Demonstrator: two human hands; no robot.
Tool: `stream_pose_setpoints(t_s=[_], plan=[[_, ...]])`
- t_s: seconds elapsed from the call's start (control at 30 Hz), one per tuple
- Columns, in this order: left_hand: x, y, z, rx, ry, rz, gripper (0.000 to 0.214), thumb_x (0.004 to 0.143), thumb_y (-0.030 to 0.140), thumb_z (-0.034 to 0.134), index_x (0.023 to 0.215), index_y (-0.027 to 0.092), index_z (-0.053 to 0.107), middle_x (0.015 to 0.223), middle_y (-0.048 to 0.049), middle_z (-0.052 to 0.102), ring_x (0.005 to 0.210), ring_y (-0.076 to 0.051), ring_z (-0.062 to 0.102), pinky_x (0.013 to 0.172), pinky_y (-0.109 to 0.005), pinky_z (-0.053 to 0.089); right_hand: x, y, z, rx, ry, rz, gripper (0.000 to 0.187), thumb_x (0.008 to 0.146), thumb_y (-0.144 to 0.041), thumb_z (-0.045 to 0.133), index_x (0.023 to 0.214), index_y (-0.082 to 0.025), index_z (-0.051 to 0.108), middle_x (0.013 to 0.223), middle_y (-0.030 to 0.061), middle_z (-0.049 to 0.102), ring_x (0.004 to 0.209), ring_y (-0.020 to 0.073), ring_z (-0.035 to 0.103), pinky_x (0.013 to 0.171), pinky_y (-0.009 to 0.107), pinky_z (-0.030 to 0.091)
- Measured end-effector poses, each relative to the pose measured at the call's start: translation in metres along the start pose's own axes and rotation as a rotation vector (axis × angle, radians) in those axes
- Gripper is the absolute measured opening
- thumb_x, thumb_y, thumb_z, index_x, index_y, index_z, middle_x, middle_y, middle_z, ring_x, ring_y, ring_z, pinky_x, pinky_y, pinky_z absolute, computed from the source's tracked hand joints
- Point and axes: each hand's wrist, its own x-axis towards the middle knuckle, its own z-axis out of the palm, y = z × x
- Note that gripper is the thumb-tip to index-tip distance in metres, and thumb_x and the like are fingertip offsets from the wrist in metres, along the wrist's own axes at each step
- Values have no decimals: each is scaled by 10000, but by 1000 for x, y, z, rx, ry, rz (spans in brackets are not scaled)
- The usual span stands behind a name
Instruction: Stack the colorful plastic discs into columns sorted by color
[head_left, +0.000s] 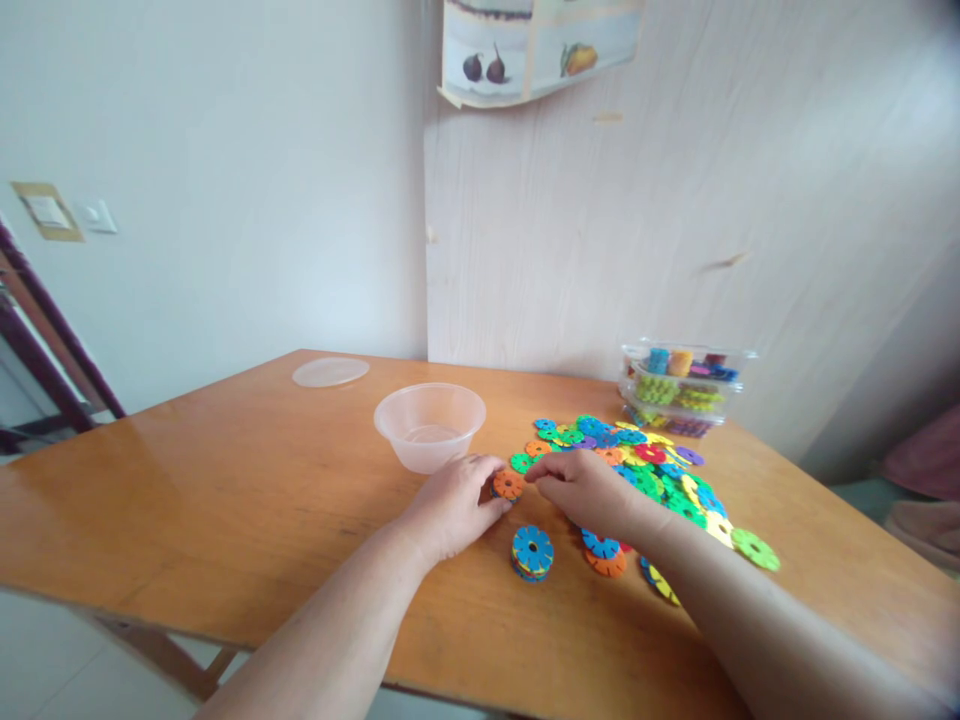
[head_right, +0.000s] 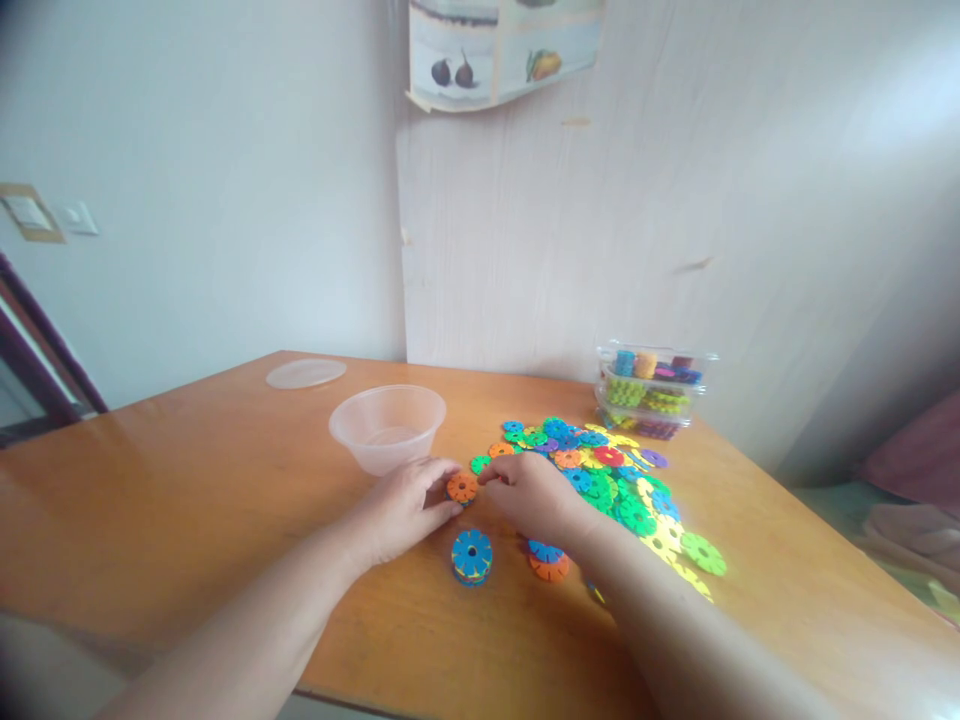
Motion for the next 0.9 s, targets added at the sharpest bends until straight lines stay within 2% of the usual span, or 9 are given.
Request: stream_pose_setpoints(t_s=[0.07, 0.17, 0.23, 0.37, 0.53, 0.7, 0.8, 0.9], plan=[[0, 1, -1, 16, -7, 5, 225, 799, 276, 657, 1018, 227, 653, 950, -34, 665, 899, -193, 601, 769, -293, 453, 1, 7, -7, -36, 55, 8, 278, 806, -242, 480, 905, -227, 739, 735, -4, 694, 675, 158, 598, 591, 249, 381], [-1, 3, -2, 24, -8, 16, 170, 834, 304, 622, 980, 223, 654, 918, -31, 655, 873, -183, 590, 745, -284, 440, 3, 19, -18, -201, 128, 75, 237, 822, -279, 495, 885, -233, 719, 769, 13, 700, 711, 175, 611, 609, 266, 367], [-1, 3, -2, 29, -1, 21, 149, 851, 311, 599, 956, 219, 652, 911, -33, 652, 871, -181, 586, 738, -281, 434, 2, 23, -23, -312, 111, 112, 239, 826, -364, 536, 924, -238, 714, 839, 33, 713, 746, 194, 621, 611, 280, 355], [-1, 2, 0, 41, 7, 13, 131, 853, 305, 592, 935, 217, 645, 892, -32, 646, 860, -179, 582, 717, -275, 424, -1, 23, -21, -450, 52, 129, 418, 786, -583, 586, 1017, -254, 698, 966, 66, 717, 863, 256, 641, 624, 299, 345], [-1, 2, -1, 38, 1, 9, 127, 841, 295, 601, 936, 219, 638, 900, -28, 647, 867, -178, 584, 725, -274, 422, 0, 19, -15, -487, 15, 101, 376, 781, -527, 611, 1035, -256, 673, 978, 60, 699, 856, 246, 633, 617, 288, 330], [-1, 4, -2, 30, 14, 3, 133, 856, 317, 593, 933, 218, 640, 907, -32, 655, 873, -180, 590, 725, -274, 423, 7, 27, -12, -319, 80, 2, 210, 766, -394, 638, 867, -209, 635, 862, 33, 668, 745, 177, 585, 590, 265, 325], [-1, 4, -2, 31, 11, 6, 137, 857, 318, 596, 937, 219, 646, 908, -34, 658, 869, -182, 593, 726, -277, 425, 10, 28, -8, -72, 147, 16, 138, 794, -333, 599, 757, -199, 594, 708, 2, 634, 638, 143, 550, 555, 252, 335], [-1, 4, -2, 35, 1, 11, 129, 855, 304, 593, 937, 220, 648, 902, -34, 659, 860, -181, 595, 722, -277, 427, 11, 23, -3, 258, 170, 94, 151, 811, -337, 586, 791, -189, 604, 682, 0, 648, 606, 132, 562, 543, 240, 365]])
